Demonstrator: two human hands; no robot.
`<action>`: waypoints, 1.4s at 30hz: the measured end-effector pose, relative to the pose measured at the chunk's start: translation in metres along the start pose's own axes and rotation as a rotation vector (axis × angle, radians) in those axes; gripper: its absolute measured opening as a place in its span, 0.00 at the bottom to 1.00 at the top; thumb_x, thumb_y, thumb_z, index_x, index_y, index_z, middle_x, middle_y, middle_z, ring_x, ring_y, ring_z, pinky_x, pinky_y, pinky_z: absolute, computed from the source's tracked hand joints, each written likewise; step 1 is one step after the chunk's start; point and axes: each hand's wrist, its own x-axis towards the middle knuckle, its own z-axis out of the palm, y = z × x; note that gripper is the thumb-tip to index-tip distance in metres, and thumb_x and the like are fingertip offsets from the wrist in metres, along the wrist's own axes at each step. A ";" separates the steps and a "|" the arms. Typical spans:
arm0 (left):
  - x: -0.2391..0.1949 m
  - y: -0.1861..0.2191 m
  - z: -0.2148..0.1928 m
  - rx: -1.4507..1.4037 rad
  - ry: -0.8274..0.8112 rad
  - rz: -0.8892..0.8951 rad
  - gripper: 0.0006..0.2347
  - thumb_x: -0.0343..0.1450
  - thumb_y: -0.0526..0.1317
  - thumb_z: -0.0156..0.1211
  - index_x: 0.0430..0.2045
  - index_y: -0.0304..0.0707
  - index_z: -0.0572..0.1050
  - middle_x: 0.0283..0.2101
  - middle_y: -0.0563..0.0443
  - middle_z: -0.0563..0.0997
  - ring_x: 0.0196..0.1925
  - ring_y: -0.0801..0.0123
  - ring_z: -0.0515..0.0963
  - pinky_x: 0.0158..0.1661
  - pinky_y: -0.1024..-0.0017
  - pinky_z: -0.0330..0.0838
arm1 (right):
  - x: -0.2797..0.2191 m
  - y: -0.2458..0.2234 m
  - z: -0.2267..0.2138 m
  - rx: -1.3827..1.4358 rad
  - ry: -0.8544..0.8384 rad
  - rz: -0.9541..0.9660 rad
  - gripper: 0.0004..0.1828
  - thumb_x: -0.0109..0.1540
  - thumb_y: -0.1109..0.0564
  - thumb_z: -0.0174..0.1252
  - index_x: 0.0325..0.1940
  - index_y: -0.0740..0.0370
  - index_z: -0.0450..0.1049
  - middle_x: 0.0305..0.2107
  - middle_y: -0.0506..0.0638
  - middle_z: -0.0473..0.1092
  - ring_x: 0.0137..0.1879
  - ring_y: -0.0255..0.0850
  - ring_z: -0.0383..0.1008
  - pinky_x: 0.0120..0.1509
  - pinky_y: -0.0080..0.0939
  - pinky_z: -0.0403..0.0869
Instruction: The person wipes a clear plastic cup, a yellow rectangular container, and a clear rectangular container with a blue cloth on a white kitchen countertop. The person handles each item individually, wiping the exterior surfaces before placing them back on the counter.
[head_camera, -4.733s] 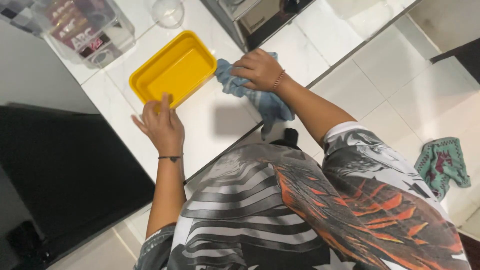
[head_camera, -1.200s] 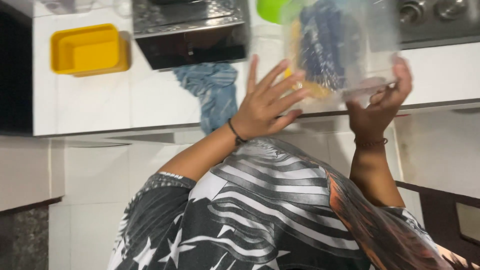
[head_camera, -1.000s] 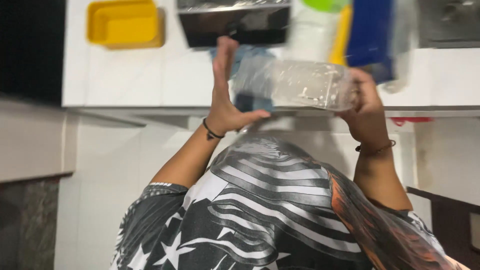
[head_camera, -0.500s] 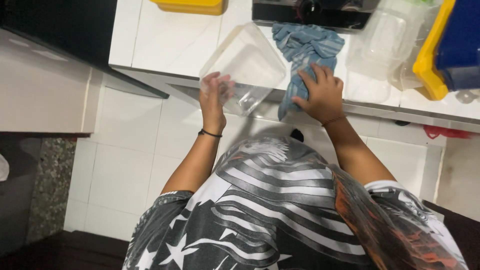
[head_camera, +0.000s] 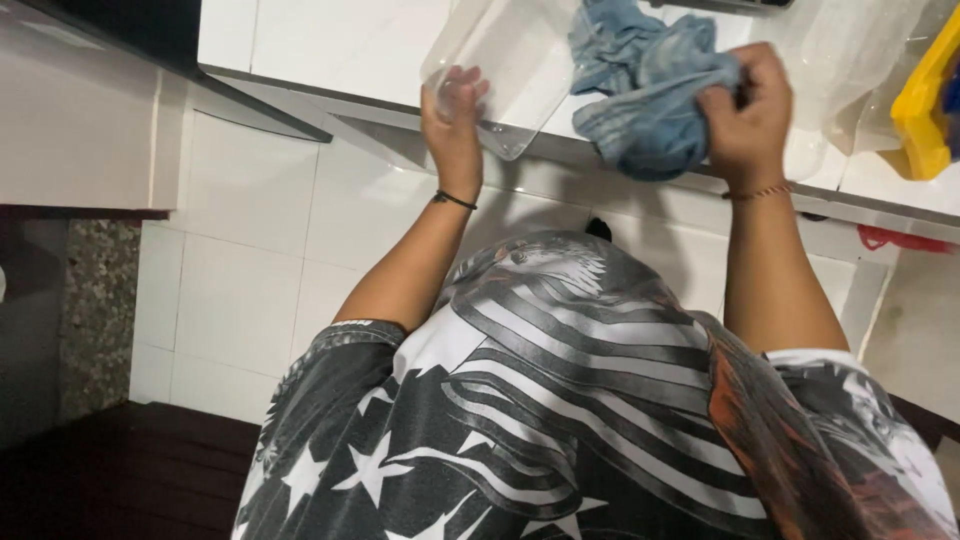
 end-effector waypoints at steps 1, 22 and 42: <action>-0.001 -0.001 0.002 0.000 -0.001 0.002 0.24 0.76 0.49 0.60 0.59 0.28 0.65 0.55 0.36 0.79 0.55 0.56 0.82 0.57 0.64 0.76 | 0.004 0.006 0.014 0.000 0.001 -0.002 0.07 0.70 0.67 0.56 0.49 0.64 0.65 0.39 0.42 0.67 0.43 0.28 0.65 0.53 0.28 0.69; -0.003 0.010 0.009 0.214 -0.130 0.091 0.22 0.73 0.35 0.69 0.59 0.28 0.66 0.56 0.40 0.78 0.58 0.63 0.79 0.59 0.69 0.75 | 0.003 0.002 0.169 -0.924 -0.324 -0.452 0.18 0.65 0.50 0.60 0.57 0.59 0.76 0.54 0.54 0.71 0.62 0.50 0.68 0.65 0.55 0.63; -0.012 0.002 -0.013 0.507 -0.259 0.108 0.42 0.72 0.41 0.71 0.75 0.33 0.44 0.54 0.35 0.83 0.56 0.59 0.84 0.55 0.66 0.79 | 0.010 0.013 0.132 -0.879 -0.341 -0.428 0.23 0.69 0.43 0.56 0.64 0.54 0.75 0.61 0.53 0.70 0.67 0.50 0.66 0.69 0.56 0.59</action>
